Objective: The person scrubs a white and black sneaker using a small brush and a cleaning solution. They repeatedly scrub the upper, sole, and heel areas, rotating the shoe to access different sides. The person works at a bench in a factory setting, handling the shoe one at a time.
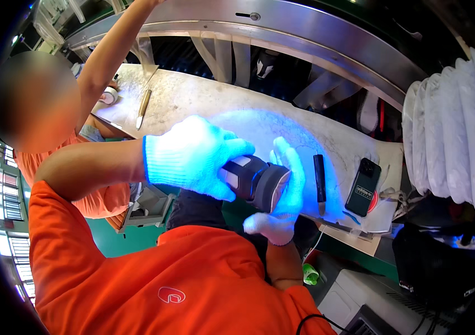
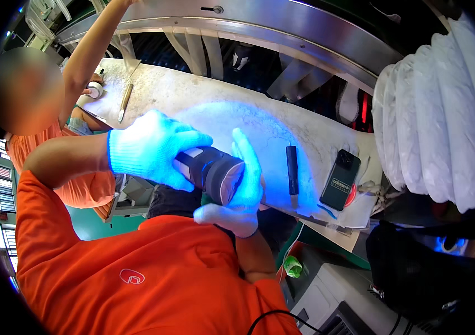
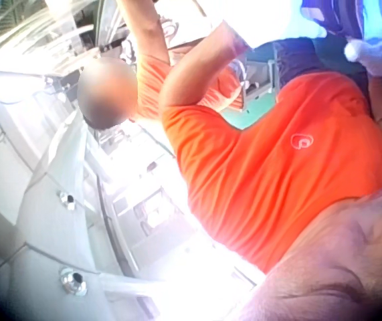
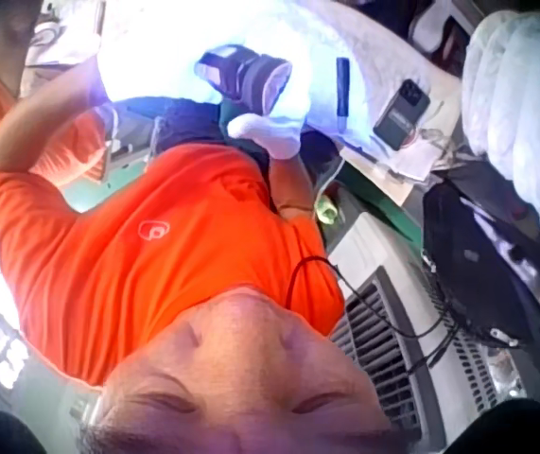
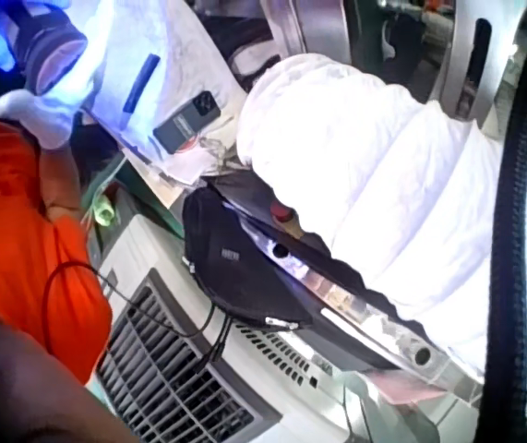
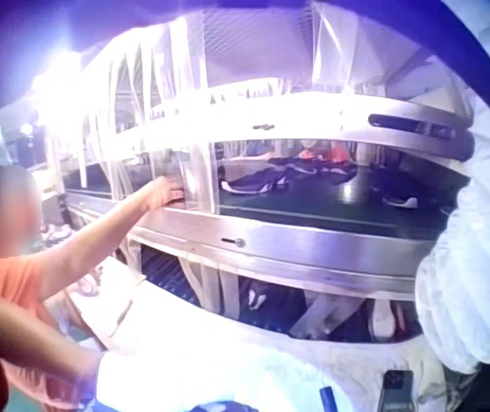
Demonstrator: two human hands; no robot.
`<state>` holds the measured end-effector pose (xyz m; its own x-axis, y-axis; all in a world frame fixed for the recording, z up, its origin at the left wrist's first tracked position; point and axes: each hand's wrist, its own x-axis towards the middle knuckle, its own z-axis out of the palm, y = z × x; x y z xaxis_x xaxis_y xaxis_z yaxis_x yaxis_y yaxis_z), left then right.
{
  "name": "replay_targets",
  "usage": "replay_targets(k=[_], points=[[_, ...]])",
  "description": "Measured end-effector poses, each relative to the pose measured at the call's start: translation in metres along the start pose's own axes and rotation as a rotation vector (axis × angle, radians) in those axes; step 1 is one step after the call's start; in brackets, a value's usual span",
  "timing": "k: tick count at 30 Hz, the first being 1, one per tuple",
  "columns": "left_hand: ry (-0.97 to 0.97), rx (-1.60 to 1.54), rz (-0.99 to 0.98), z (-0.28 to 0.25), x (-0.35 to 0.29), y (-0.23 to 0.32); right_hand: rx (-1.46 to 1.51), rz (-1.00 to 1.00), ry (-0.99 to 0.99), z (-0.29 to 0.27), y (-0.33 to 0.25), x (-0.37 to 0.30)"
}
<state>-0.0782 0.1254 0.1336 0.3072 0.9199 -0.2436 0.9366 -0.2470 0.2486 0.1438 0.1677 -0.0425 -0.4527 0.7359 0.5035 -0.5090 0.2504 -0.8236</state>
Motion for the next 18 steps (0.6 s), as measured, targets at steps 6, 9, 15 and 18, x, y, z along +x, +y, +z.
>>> replay_targets(k=[6, 9, 15, 18], points=[[0.075, 0.012, 0.076, 0.007, 0.001, -0.02, 0.507, 0.084, 0.541, 0.027, 0.021, 0.004], [0.098, -0.001, 0.121, 0.007, 0.007, -0.022, 0.148, 0.021, 0.49, 0.027, 0.004, 0.012], [0.108, -0.02, 0.206, 0.006, 0.017, -0.031, -0.013, -0.086, 0.066, -0.013, 0.014, 0.016], [0.074, -0.065, 0.171, 0.003, 0.022, -0.03, 0.004, -0.185, 0.113, -0.011, 0.021, 0.019]])
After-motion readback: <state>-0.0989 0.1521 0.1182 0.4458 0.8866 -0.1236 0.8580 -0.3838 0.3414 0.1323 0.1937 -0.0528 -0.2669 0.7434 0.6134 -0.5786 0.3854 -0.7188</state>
